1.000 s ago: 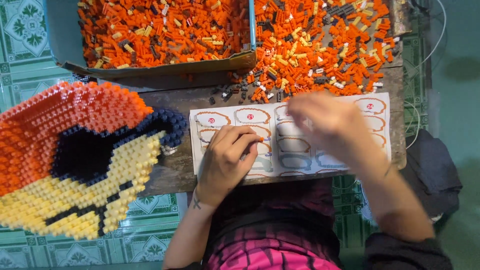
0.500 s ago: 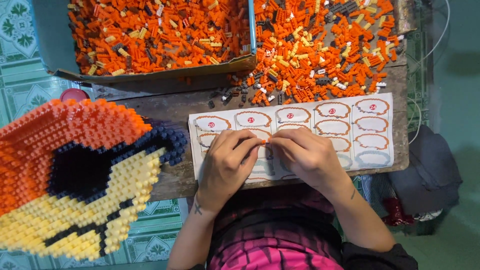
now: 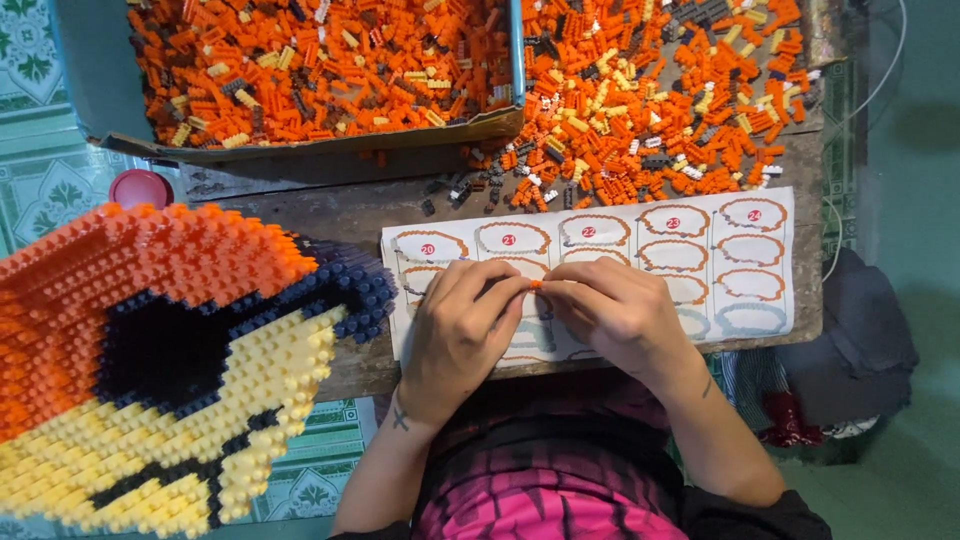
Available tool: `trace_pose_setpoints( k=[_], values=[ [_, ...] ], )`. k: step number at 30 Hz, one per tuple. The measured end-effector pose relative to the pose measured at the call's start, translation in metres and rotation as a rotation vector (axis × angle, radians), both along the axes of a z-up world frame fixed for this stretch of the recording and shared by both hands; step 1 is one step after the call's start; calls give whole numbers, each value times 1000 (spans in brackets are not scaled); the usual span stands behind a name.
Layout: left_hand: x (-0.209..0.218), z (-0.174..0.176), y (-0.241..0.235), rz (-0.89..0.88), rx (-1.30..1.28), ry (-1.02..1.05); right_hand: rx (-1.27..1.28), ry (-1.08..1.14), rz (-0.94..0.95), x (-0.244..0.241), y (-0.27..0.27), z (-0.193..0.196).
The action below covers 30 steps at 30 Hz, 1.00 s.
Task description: Assembling small interlocking plastic toy pieces into a chain and larger structures using a template guide.
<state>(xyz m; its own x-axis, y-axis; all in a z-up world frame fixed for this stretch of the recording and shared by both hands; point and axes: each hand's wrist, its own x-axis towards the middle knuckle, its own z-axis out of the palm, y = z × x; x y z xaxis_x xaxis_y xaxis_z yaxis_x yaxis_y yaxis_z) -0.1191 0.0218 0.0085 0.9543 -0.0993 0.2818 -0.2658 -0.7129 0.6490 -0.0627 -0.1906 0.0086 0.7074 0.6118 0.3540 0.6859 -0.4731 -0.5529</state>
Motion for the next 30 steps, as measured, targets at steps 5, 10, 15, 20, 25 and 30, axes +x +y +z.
trace_pose_setpoints(
  k=[5, 10, 15, 20, 25, 30],
  values=[
    [1, 1, -1, -16, -3, -3, 12, 10, 4, 2, -1, -2],
    [1, -1, 0, -16, 64, -92, -19, 51, -22, 0, 0, -1],
    [2, 1, -3, -16, 125, -144, -38, 65, -58, -2, 5, 11],
    [4, 11, -4, -7, 144, -133, -102, 5, -36, -3, 7, 19],
    [3, -2, -7, -13, 122, -91, -236, -84, 40, 3, 7, 22],
    [3, -5, -7, -15, 118, -56, -268, -66, 153, 19, -2, 31]
  ],
)
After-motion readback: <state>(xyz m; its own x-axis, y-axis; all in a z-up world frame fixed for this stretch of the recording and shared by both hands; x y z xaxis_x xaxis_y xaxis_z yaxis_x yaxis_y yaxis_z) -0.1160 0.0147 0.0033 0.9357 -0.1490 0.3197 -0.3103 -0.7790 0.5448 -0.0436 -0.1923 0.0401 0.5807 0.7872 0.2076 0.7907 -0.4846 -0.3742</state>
